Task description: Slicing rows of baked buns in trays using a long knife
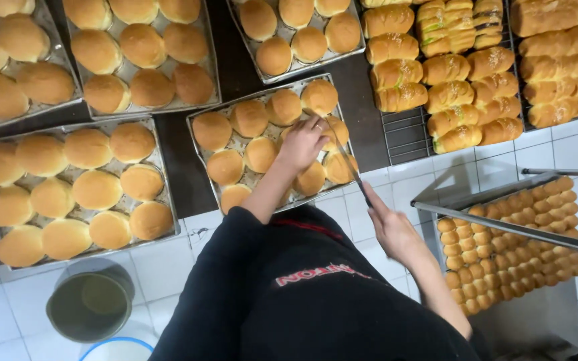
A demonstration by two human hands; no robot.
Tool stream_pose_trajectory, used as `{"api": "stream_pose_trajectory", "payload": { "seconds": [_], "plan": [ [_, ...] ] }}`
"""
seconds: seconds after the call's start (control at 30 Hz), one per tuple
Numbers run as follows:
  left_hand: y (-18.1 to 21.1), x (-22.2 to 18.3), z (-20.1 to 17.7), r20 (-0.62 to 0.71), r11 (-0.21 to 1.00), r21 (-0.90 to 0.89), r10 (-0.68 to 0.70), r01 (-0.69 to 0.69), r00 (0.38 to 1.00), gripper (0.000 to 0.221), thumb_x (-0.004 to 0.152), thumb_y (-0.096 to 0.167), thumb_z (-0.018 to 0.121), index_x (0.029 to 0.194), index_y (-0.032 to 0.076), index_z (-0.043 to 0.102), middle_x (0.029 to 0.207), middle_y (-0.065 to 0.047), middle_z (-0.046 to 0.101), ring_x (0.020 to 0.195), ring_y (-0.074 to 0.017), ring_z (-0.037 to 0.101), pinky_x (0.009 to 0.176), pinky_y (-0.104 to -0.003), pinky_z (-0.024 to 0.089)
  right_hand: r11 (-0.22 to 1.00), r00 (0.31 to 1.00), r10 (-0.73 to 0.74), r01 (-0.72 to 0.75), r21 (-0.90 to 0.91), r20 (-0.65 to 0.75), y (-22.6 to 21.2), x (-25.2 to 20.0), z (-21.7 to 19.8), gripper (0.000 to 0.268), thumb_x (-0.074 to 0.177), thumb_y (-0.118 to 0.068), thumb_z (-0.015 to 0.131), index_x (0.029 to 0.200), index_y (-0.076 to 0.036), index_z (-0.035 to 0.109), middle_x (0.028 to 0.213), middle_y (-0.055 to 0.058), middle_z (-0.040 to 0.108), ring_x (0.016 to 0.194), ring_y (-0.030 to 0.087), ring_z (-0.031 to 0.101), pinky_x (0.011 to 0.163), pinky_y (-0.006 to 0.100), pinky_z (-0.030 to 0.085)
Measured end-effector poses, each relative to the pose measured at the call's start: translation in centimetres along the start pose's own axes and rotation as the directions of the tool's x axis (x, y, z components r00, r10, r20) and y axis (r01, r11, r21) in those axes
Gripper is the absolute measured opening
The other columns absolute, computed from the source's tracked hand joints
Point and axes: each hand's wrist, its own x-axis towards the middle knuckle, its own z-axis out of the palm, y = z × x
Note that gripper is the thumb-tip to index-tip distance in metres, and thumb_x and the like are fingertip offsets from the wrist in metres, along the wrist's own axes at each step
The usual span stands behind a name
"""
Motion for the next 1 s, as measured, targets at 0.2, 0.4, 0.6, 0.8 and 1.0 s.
{"api": "stream_pose_trajectory", "payload": {
  "seconds": [0.2, 0.4, 0.6, 0.8, 1.0],
  "plan": [
    [0.6, 0.0, -1.1, -0.05, 0.998, 0.024, 0.065, -0.064, 0.997, 0.034, 0.088, 0.031, 0.074, 0.117, 0.013, 0.067, 0.113, -0.009, 0.066, 0.101, -0.0307, 0.07, 0.095, -0.047, 0.051, 0.997, 1.0, 0.019, -0.019, -0.076, -0.001, -0.1, -1.5, -0.4, 0.058, 0.104, -0.023, 0.037, 0.16, -0.038, 0.033, 0.139, 0.023, 0.061, 0.125, 0.05, 0.058, 0.109, 0.061, 0.045],
    [5.1, -2.8, -7.8, 0.194, 0.971, -0.115, 0.231, -0.212, 0.953, 0.032, 0.096, 0.043, 0.066, 0.102, 0.012, 0.074, 0.104, -0.004, 0.075, 0.1, -0.0214, 0.067, 0.115, -0.051, 0.033, 0.992, 1.0, 0.015, -0.017, -0.123, -0.016, 5.9, -4.6, 1.6, 0.069, 0.104, -0.022, 0.045, 0.165, -0.041, 0.019, 0.045, 0.005, 0.044, 0.036, 0.018, 0.035, 0.042, 0.039, 0.034],
    [3.9, -3.8, -3.7, 0.045, 0.97, -0.142, 0.205, -0.197, 0.978, 0.031, 0.092, 0.049, 0.067, 0.092, 0.017, 0.069, 0.087, 0.0, 0.068, 0.093, -0.0176, 0.064, 0.116, -0.049, 0.026, 0.995, 0.999, 0.043, -0.046, -0.091, -0.025, 2.7, -4.3, 1.1, 0.058, 0.103, -0.027, 0.038, 0.158, -0.046, 0.035, 0.122, 0.027, 0.07, 0.114, 0.049, 0.066, 0.1, 0.059, 0.052],
    [3.7, -4.2, -3.0, 0.024, 0.97, -0.148, 0.2, -0.195, 0.979, 0.03, 0.092, 0.046, 0.066, 0.092, 0.016, 0.067, 0.089, -0.002, 0.068, 0.095, -0.018, 0.064, 0.116, -0.049, 0.029, 0.997, 0.999, 0.051, -0.051, -0.053, 0.0, 6.6, -4.5, 2.5, 0.06, 0.102, -0.027, 0.041, 0.157, -0.049, 0.034, 0.129, 0.022, 0.068, 0.117, 0.049, 0.063, 0.102, 0.061, 0.051],
    [3.7, -4.7, -2.4, 0.009, 0.968, -0.138, 0.211, -0.208, 0.978, 0.026, 0.095, 0.042, 0.064, 0.094, 0.017, 0.071, 0.087, -0.002, 0.069, 0.094, -0.0188, 0.063, 0.114, -0.051, 0.029, 0.988, 0.986, 0.155, -0.153, -0.03, 0.065, 8.4, -7.9, 2.2, 0.058, 0.101, -0.031, 0.042, 0.155, -0.05, 0.039, 0.136, 0.014, 0.068, 0.123, 0.044, 0.062, 0.106, 0.057, 0.05]
  ]
}}
